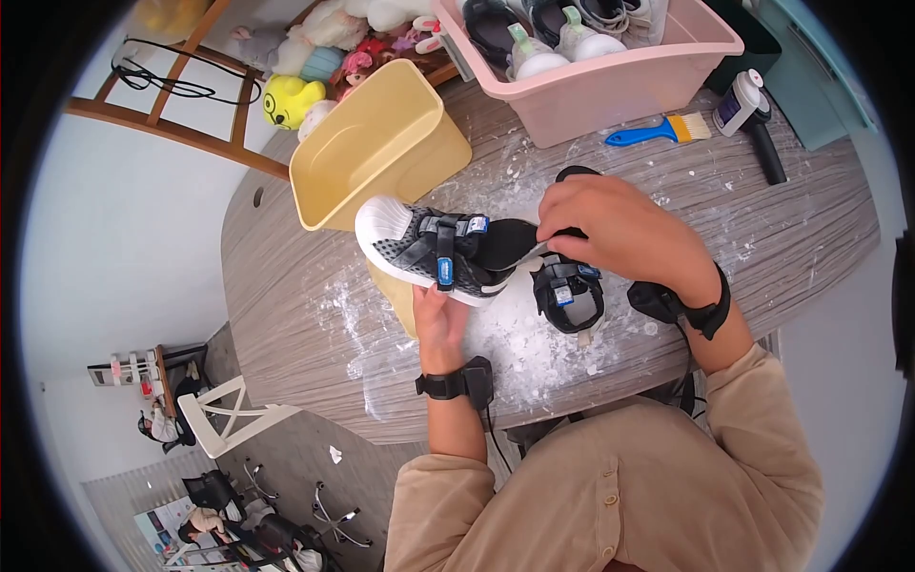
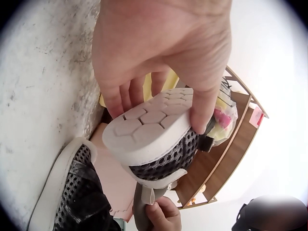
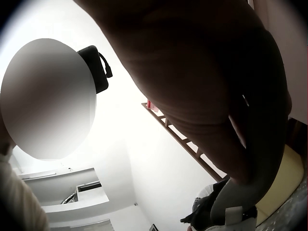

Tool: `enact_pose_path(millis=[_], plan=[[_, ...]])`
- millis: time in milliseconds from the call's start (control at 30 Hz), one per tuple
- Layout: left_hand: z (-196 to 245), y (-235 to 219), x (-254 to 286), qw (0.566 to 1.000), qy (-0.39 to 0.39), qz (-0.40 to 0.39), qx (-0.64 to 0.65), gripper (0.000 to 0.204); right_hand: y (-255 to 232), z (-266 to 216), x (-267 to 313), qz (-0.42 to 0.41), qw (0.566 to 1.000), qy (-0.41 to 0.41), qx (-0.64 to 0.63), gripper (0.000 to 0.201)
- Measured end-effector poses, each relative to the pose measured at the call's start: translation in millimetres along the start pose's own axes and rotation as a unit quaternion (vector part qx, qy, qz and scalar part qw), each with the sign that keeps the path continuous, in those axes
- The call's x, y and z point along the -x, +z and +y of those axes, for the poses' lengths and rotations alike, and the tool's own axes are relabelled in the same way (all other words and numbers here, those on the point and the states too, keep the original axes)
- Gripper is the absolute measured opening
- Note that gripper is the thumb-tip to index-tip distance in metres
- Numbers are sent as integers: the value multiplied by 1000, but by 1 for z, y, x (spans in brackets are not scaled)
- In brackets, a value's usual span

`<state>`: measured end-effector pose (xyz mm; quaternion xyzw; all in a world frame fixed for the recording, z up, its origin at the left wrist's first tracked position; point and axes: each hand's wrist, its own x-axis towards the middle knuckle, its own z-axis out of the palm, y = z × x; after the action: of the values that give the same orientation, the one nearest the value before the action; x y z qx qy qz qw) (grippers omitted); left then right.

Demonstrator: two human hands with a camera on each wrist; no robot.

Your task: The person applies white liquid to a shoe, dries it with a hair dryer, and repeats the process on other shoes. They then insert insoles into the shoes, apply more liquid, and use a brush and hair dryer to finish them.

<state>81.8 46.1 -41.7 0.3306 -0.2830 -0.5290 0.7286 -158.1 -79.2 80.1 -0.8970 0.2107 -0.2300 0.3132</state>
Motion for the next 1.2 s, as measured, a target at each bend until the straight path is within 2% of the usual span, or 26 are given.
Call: enact_pose_path(millis=[133,233,333,633,733,833,933,1200], plan=[[0,-3,0,1000,-8,-8,-5,81,-2,-6,-3,-60,997,31,-29,12],[-4,-7,0,1000,-18,-10,-13,81,9,-2,-1,-49,998,26,-20,13],[-4,-6,0,1000,-23,-4,-11,82,19,3,0,-20,999,-18,-19,14],[-3,-3,0,999,-28,0,-18,81,21,2,-8,-47,999,-9,-26,23],[-2,1,1,1000,-17,6,-20,81,5,1,-9,-49,994,70,-65,27],[-2,3,1,1000,-11,6,20,82,11,16,-2,0,1000,7,-13,30],[-1,6,1,998,-19,18,53,85,10,17,-5,-38,999,-4,-21,34],[1,10,1,998,-25,26,57,86,10,14,-8,-62,997,21,-38,31]])
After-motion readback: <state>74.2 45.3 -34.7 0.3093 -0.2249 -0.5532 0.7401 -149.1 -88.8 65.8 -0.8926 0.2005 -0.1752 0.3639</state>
